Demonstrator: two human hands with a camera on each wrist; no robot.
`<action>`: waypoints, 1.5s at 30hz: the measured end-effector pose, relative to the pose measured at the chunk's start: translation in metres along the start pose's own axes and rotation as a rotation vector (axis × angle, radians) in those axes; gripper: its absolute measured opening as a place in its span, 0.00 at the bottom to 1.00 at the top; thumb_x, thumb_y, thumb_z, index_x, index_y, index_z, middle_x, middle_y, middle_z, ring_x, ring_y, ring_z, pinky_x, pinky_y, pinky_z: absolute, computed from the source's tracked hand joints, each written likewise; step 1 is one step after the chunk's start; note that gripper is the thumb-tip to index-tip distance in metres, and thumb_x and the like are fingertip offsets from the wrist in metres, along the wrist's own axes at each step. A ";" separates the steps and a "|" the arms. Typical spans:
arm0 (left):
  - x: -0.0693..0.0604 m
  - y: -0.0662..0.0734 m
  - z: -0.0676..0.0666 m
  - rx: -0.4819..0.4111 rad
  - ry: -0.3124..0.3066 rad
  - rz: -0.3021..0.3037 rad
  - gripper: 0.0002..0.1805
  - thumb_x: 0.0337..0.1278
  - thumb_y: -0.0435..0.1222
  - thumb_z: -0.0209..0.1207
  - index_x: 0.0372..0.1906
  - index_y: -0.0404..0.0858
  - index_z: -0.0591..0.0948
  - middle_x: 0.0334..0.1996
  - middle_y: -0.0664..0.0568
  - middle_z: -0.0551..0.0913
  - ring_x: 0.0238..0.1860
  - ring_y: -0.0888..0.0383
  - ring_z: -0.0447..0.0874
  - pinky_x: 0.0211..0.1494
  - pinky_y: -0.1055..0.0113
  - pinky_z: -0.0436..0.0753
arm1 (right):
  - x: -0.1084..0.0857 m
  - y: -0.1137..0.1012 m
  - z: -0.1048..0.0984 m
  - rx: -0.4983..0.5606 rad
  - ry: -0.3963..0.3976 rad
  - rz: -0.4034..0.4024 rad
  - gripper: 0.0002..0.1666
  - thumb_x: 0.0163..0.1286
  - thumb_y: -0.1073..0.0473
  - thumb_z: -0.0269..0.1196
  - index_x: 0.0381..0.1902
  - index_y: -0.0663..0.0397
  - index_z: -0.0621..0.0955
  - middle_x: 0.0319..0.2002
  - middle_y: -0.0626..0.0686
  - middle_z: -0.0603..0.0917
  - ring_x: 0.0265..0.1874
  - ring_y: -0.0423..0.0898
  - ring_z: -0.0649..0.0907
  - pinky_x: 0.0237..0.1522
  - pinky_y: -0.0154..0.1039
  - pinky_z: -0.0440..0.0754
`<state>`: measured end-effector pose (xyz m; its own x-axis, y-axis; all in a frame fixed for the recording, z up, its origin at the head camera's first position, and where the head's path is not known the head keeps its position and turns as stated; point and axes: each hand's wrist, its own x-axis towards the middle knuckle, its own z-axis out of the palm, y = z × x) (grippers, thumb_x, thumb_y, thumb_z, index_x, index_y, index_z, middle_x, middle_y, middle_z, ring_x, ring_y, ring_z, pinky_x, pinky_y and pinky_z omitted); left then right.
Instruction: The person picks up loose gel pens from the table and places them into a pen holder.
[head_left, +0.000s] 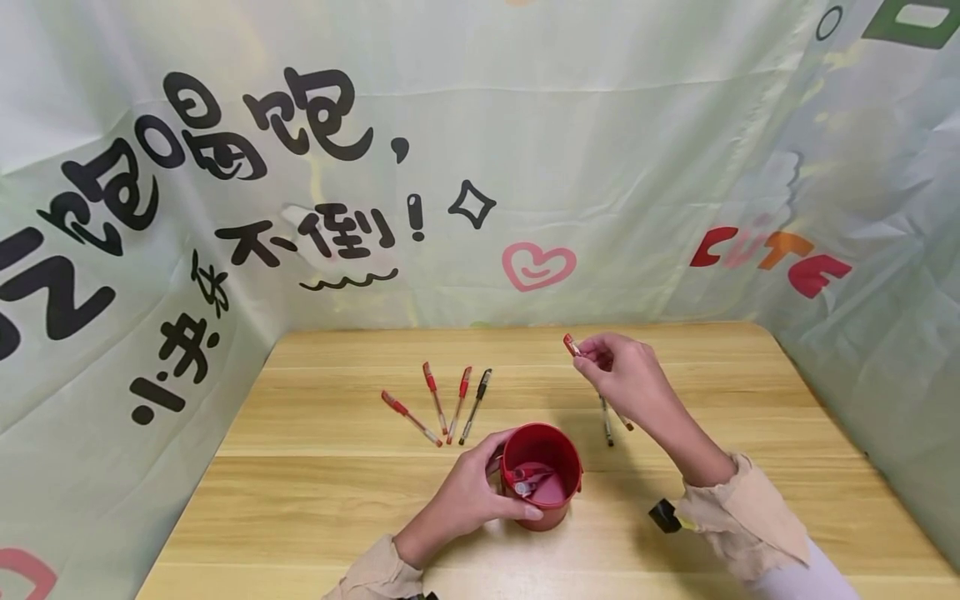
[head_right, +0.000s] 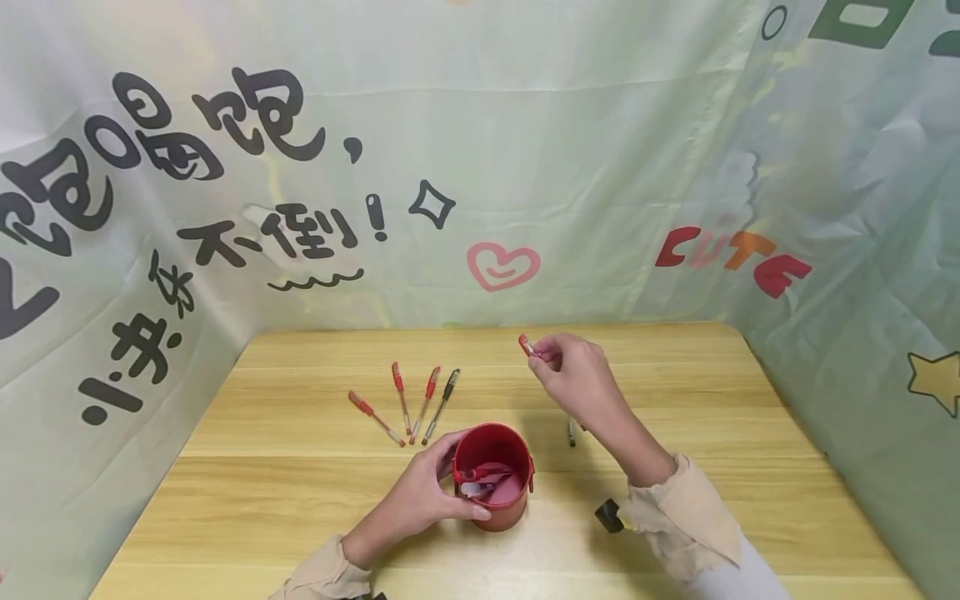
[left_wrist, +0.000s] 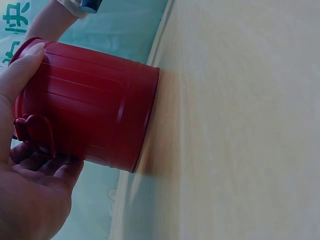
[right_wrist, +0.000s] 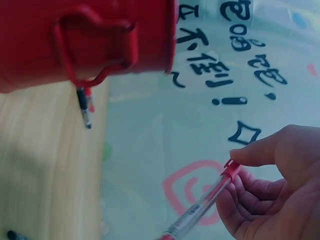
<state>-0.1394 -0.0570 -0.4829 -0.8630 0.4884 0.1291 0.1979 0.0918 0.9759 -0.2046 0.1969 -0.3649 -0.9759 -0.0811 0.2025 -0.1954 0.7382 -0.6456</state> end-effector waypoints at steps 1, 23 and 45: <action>0.000 0.000 0.000 0.000 0.000 0.000 0.52 0.40 0.41 0.84 0.74 0.51 0.71 0.68 0.51 0.80 0.69 0.49 0.80 0.69 0.63 0.82 | -0.001 -0.002 0.000 0.003 0.006 -0.011 0.10 0.72 0.58 0.67 0.46 0.57 0.85 0.37 0.55 0.88 0.34 0.47 0.84 0.36 0.38 0.83; -0.001 0.000 -0.001 -0.016 -0.007 -0.038 0.51 0.40 0.40 0.84 0.74 0.53 0.71 0.68 0.57 0.80 0.70 0.53 0.79 0.72 0.56 0.80 | -0.037 -0.040 -0.003 0.369 0.131 -0.318 0.09 0.66 0.68 0.71 0.40 0.54 0.82 0.36 0.49 0.85 0.35 0.38 0.86 0.43 0.28 0.87; 0.000 0.000 0.000 0.032 0.001 0.001 0.50 0.41 0.42 0.83 0.73 0.54 0.71 0.68 0.57 0.80 0.68 0.53 0.81 0.69 0.69 0.80 | -0.046 -0.036 0.027 0.393 -0.034 -0.502 0.15 0.64 0.72 0.71 0.40 0.48 0.82 0.38 0.46 0.87 0.39 0.39 0.87 0.44 0.35 0.91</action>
<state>-0.1391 -0.0571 -0.4825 -0.8635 0.4872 0.1303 0.2137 0.1194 0.9696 -0.1556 0.1560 -0.3704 -0.7575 -0.3796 0.5311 -0.6444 0.3044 -0.7015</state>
